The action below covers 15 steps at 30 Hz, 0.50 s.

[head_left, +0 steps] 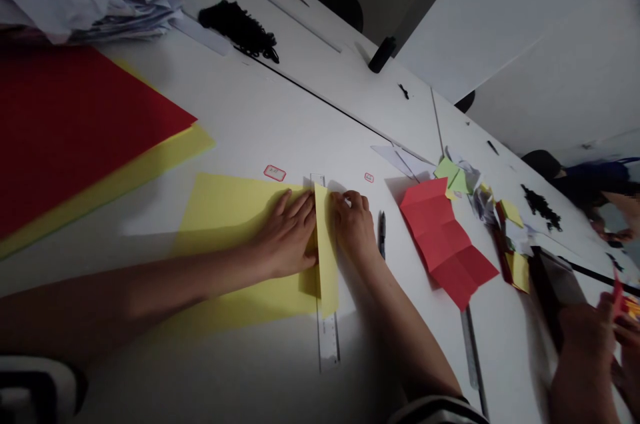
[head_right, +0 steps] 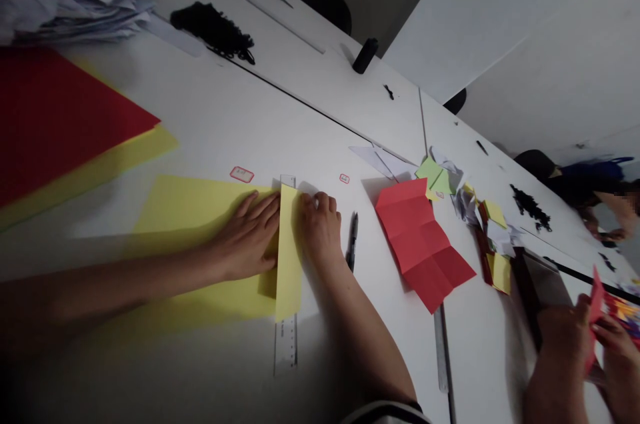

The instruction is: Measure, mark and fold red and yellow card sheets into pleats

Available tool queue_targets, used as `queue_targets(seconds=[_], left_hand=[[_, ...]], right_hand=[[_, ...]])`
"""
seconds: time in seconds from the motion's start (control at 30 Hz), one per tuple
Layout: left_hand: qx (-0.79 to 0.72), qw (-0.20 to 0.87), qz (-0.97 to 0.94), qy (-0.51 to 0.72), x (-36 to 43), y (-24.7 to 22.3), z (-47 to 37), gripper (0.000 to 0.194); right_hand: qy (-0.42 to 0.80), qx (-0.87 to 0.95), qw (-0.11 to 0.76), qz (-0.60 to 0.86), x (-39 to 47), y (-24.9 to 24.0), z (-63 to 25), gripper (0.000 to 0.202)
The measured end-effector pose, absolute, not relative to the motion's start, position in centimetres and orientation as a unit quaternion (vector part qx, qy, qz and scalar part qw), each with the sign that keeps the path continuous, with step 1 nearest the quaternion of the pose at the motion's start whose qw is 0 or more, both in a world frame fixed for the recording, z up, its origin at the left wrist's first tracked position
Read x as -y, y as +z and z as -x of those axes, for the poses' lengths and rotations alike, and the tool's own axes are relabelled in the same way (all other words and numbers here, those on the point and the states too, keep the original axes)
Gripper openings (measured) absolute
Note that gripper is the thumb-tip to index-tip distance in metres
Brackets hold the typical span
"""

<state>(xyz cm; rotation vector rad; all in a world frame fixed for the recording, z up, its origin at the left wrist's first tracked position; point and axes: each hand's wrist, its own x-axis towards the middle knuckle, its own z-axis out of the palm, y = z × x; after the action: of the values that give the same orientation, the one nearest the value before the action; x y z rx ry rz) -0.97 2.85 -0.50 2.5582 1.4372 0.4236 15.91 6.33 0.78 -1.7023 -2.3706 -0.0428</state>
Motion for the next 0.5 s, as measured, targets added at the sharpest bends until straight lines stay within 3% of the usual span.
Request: queue_targets(seconds=[0.5], left_hand=[[-0.477, 0.091, -0.862, 0.146, -3.0, -0.5, 1.0, 0.076]], right_hand=[[-0.009, 0.824, 0.138, 0.549, 0.3, 1.0, -18.0, 0.035]])
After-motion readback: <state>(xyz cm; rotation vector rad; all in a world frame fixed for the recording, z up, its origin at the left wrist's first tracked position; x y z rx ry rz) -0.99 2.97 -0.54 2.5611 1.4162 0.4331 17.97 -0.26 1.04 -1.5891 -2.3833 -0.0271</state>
